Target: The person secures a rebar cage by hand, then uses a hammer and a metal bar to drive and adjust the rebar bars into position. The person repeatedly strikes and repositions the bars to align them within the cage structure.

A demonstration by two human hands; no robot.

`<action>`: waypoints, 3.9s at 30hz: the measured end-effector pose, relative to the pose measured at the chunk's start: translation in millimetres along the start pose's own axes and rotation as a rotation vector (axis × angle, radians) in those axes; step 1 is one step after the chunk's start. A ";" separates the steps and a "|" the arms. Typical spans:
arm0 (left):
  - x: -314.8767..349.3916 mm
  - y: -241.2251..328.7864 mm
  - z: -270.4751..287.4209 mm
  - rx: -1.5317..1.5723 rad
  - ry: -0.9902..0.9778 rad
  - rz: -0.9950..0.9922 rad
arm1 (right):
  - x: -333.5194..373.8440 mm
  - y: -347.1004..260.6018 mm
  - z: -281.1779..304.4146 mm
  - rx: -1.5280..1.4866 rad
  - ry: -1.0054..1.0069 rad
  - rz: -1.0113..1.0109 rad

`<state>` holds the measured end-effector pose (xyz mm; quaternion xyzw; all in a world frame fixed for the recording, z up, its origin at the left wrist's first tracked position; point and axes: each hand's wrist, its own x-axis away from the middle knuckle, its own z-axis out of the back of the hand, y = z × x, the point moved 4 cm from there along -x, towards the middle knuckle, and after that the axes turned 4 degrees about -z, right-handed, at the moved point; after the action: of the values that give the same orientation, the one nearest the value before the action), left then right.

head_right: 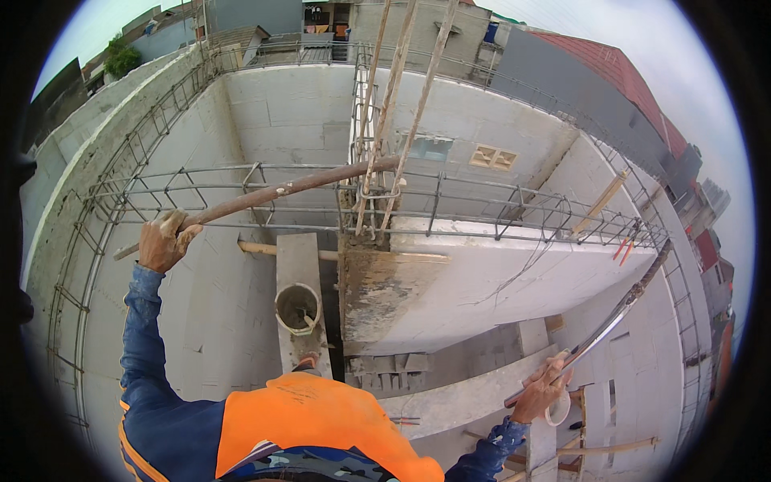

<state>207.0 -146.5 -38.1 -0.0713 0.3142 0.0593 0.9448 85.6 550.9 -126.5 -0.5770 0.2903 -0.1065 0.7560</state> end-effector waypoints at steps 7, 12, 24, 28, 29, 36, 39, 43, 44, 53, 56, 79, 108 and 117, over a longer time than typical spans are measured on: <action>87.7 -11.7 -17.0 0.130 0.008 0.238 | -69.9 -74.5 -85.8 0.069 -0.592 0.129; 169.4 -3.5 -31.9 0.219 0.043 0.389 | -103.0 -109.2 -156.2 0.297 -0.741 0.338; 275.7 34.3 -53.0 0.330 -0.040 0.706 | -115.0 -190.7 -277.9 0.394 -0.973 1.119; 266.4 39.6 -53.6 0.338 0.029 0.681 | -117.6 -211.9 -310.0 0.557 -1.047 1.054; 264.1 40.7 -53.6 0.343 0.046 0.677 | -117.3 -214.9 -317.2 0.553 -1.037 1.057; 263.6 41.2 -60.7 0.366 -0.036 0.698 | -116.2 -196.3 -356.7 0.938 -1.122 1.155; 266.4 42.9 -62.6 0.337 -0.015 0.646 | -125.1 -197.1 -357.5 0.766 -1.112 1.119; 267.4 42.6 -66.1 0.352 -0.059 0.680 | -131.6 -185.6 -360.5 0.809 -1.125 1.075; 266.3 42.5 -66.4 0.368 -0.053 0.688 | -132.2 -179.8 -362.2 0.921 -1.122 1.087; 239.4 37.1 -58.0 0.442 0.026 0.610 | -117.0 -143.4 -298.3 0.668 -0.984 0.949; 226.5 41.5 -57.4 0.492 0.007 0.555 | -103.1 -112.8 -257.3 0.553 -0.870 0.830; 142.8 143.6 -103.4 0.913 -0.312 0.239 | 8.1 -19.9 -203.1 0.088 -0.942 -0.010; 152.4 284.2 -220.3 0.826 -0.905 -0.254 | 256.6 228.6 -14.8 -0.526 -0.453 -1.457; 213.5 411.5 -324.7 0.665 -1.891 -0.207 | 385.0 320.8 7.9 -0.907 0.243 -1.707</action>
<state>122.3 216.5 -464.0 0.2454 -0.5715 -0.0815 0.7788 345.7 466.3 -546.5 -0.8147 -0.1361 -0.5556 0.0952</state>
